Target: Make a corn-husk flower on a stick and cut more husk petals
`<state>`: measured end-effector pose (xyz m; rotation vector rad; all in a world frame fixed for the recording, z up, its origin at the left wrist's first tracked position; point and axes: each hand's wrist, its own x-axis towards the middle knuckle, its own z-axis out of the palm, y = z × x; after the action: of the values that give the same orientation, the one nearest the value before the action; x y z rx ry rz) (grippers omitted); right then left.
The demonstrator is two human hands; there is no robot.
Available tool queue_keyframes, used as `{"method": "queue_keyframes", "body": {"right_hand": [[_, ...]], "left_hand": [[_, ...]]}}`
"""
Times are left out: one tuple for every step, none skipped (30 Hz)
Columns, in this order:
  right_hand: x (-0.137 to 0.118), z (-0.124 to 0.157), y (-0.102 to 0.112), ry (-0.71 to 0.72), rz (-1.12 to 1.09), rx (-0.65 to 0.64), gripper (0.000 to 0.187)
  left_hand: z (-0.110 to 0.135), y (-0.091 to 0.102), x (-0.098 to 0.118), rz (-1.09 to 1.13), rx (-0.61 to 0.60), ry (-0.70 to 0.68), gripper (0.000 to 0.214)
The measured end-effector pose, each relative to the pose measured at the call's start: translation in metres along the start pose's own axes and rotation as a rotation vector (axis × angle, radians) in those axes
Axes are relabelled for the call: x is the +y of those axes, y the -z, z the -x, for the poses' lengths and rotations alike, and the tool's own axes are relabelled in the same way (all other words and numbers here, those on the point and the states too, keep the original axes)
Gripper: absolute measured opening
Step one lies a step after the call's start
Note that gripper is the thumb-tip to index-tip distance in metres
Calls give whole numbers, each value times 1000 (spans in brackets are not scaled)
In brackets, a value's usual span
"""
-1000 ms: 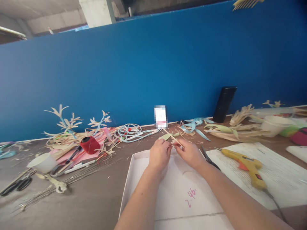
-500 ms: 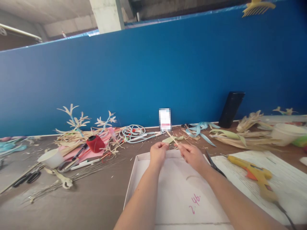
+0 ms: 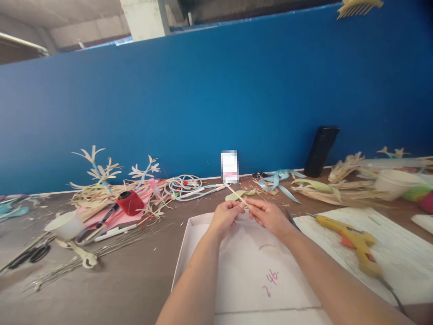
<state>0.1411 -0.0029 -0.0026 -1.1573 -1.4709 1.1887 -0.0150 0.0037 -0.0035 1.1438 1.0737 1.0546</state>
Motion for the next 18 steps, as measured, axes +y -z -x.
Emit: {"method": "queue_keyframes", "body": {"right_hand": [[0, 0, 0, 3, 7, 1, 42], [-1, 0, 0, 5, 18, -1, 41], [-1, 0, -1, 7, 33, -6, 41], [-2, 1, -1, 11, 54, -12, 41], [-3, 2, -1, 20, 84, -15, 40], [-4, 3, -2, 34, 123, -11, 39], [-5, 3, -2, 54, 167, -1, 38], [-6, 4, -3, 79, 211, 13, 36], [-6, 4, -3, 101, 253, 32, 36], [-6, 3, -4, 115, 289, 56, 36], [-5, 3, -3, 121, 319, 82, 37], [-4, 2, -2, 120, 341, 111, 38], [-2, 0, -1, 114, 359, 143, 39], [-1, -1, 2, 108, 370, 182, 39], [0, -3, 5, 101, 371, 232, 39], [1, -5, 9, 89, 354, 291, 40], [2, -6, 12, 72, 316, 349, 40], [1, -7, 15, 53, 251, 396, 41]], "left_hand": [[0, 0, 0, -17, 1, -7, 36], [0, 1, 0, -36, 8, -16, 36], [0, 1, 0, -59, 18, -29, 35], [-1, 1, -1, -83, 29, -48, 34], [-1, 1, -2, -109, 39, -69, 32], [-2, 0, -3, -133, 47, -89, 30], [-3, 0, -4, -153, 56, -106, 28], [-3, 0, -5, -171, 69, -118, 26], [-4, 0, -5, -190, 86, -127, 24], [-5, -1, -5, -207, 107, -131, 23], [-5, -2, -5, -222, 127, -135, 22], [-5, -2, -5, -233, 141, -136, 21], [-5, -3, -5, -241, 150, -135, 20], [-5, -3, -4, -244, 152, -131, 20], [-5, -4, -4, -243, 150, -123, 19], [-5, -3, -3, -239, 150, -112, 19], [-5, -3, -3, -233, 150, -102, 19], [-5, -2, -3, -223, 153, -94, 18]]}}
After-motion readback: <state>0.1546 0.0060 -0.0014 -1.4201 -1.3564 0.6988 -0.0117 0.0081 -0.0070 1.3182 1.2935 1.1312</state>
